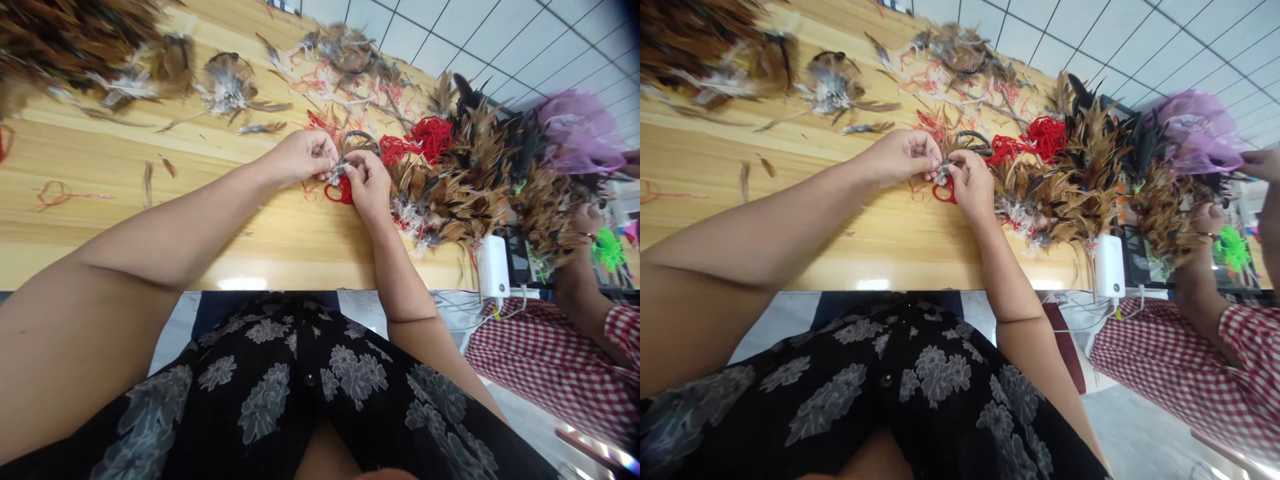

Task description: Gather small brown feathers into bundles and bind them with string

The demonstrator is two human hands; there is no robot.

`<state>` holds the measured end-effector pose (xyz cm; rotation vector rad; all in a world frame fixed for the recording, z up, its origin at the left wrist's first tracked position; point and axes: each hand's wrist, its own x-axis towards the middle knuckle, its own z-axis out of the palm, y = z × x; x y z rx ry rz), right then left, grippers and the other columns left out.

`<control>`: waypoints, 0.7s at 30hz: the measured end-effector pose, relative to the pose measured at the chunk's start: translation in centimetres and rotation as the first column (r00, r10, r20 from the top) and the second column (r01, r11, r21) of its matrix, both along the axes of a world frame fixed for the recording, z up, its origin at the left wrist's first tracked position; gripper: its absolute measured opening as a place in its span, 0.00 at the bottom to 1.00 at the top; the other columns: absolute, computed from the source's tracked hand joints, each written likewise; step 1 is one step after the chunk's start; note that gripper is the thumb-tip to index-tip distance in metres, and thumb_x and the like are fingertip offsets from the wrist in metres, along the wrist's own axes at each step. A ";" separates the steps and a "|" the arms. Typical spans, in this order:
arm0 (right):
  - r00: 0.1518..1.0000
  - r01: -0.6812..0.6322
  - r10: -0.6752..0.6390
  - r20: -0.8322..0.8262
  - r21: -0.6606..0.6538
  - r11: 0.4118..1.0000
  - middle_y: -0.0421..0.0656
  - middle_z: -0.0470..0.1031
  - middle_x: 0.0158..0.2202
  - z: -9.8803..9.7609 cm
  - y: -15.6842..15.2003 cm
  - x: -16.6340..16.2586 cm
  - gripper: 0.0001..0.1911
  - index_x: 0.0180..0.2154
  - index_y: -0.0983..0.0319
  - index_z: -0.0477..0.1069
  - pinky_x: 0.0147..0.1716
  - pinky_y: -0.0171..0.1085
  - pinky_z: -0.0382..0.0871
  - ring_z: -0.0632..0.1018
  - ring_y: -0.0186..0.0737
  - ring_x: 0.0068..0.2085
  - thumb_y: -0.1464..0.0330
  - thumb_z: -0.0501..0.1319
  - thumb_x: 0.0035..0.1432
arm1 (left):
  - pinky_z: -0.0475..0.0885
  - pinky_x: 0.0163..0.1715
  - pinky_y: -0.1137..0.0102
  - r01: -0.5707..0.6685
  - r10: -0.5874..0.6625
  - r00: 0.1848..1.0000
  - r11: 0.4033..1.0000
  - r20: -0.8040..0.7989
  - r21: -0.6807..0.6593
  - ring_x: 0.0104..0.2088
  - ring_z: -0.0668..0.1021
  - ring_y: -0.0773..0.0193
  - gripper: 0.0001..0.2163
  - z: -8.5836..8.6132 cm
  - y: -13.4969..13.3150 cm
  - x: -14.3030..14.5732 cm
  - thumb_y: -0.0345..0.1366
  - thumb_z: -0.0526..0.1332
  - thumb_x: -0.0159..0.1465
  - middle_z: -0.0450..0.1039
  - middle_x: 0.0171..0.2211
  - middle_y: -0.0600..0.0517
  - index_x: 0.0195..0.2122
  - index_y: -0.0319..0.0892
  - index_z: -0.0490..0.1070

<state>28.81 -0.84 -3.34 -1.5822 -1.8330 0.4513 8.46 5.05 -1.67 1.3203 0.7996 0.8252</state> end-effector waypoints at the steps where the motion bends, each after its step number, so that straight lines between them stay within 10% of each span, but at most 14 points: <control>1: 1.000 -0.004 0.004 0.019 0.006 1.000 0.45 0.79 0.47 -0.1 0.1 0.1 0.16 0.59 0.57 0.80 0.65 0.54 0.79 0.80 0.48 0.53 0.60 0.59 0.81 | 0.77 0.37 0.69 0.002 -0.002 1.000 1.000 0.002 0.007 0.27 0.80 0.64 0.15 0.0 0.1 0.0 0.16 0.77 0.63 0.76 0.26 0.54 0.34 0.41 0.76; 14: 0.944 0.099 -0.071 0.323 -0.072 0.992 0.52 0.82 0.55 3.1 -1.8 -0.9 0.22 0.55 0.55 0.84 0.59 0.50 0.80 0.82 0.55 0.58 0.56 0.52 0.85 | 0.70 0.35 0.65 0.101 -0.086 0.992 0.982 -0.095 0.158 0.31 0.77 0.60 0.10 -0.8 0.3 0.0 0.24 0.74 0.61 0.76 0.28 0.55 0.37 0.46 0.79; 21: 0.899 0.100 -0.134 0.417 0.102 0.990 0.50 0.83 0.49 3.0 -2.6 -1.4 0.31 0.53 0.60 0.85 0.52 0.42 0.76 0.83 0.47 0.51 0.57 0.44 0.88 | 0.65 0.27 0.69 0.048 -0.047 0.999 0.998 -0.012 0.041 0.25 0.72 0.65 0.10 -0.4 -0.6 0.4 0.22 0.76 0.66 0.74 0.25 0.55 0.35 0.44 0.80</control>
